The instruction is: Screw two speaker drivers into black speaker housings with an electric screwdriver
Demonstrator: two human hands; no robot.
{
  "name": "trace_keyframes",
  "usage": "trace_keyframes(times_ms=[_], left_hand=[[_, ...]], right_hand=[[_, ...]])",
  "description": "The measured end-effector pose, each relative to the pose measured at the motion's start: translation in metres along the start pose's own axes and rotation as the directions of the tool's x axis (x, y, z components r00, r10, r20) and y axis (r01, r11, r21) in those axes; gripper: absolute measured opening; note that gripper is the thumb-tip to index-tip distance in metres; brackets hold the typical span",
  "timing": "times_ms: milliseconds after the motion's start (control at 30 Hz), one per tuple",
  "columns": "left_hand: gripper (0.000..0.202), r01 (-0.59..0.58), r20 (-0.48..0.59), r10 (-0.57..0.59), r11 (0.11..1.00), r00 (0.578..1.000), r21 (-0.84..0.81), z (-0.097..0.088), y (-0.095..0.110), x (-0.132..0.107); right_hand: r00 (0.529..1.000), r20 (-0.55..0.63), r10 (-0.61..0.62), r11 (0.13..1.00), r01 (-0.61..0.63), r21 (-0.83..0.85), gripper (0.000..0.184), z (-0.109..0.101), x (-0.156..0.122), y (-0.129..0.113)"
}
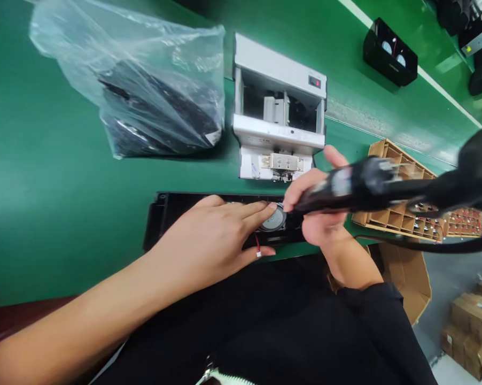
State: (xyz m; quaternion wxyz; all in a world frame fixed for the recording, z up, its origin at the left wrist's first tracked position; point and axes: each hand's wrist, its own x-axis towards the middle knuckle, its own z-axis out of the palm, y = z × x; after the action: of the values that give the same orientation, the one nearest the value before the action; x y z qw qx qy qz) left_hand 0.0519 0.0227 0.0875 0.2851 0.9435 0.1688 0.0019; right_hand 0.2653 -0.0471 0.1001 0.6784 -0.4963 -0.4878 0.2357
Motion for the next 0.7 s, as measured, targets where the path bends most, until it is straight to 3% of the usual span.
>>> trace_keyframes(times_ms=[100,167,267,367,467,533,633,700], left_hand=[[0.067,0.000,-0.012,0.000,1.000,1.000,0.002,0.000,0.000,0.001],[0.059,0.022,-0.009,-0.021,1.000,1.000,0.022,0.000,0.001,0.002],[0.051,0.058,0.006,-0.058,0.997,0.998,0.048,0.002,0.006,0.003],[0.052,0.079,-0.012,-0.079,0.996,0.997,0.038,0.004,0.009,0.005],[0.038,0.089,-0.050,-0.088,0.996,0.995,0.021,0.006,0.009,0.007],[0.030,0.082,-0.077,-0.081,0.996,0.994,0.017,0.007,0.008,0.008],[0.023,0.071,-0.108,-0.071,0.997,0.992,-0.003,0.008,0.007,0.009],[0.023,0.066,-0.120,-0.068,0.998,0.990,-0.021,0.008,0.007,0.009]], right_hand=[[0.951,-0.135,-0.277,0.959,0.283,0.026,0.066,0.009,0.028,-0.026],[0.927,-0.162,-0.339,0.941,0.333,-0.065,0.058,0.016,0.046,-0.033],[0.914,-0.171,-0.367,0.926,0.343,-0.157,0.060,0.027,0.064,-0.024],[0.949,-0.117,-0.292,0.954,0.281,-0.107,0.077,0.031,0.069,-0.002],[0.992,-0.086,-0.089,0.986,0.076,-0.151,0.092,0.026,0.065,0.013],[0.994,-0.110,0.002,0.981,-0.023,-0.194,0.100,0.022,0.063,0.014],[0.995,-0.098,-0.008,0.973,-0.014,-0.229,0.117,0.026,0.064,0.008],[0.997,-0.071,-0.030,0.974,0.013,-0.226,0.117,0.033,0.067,0.002]])
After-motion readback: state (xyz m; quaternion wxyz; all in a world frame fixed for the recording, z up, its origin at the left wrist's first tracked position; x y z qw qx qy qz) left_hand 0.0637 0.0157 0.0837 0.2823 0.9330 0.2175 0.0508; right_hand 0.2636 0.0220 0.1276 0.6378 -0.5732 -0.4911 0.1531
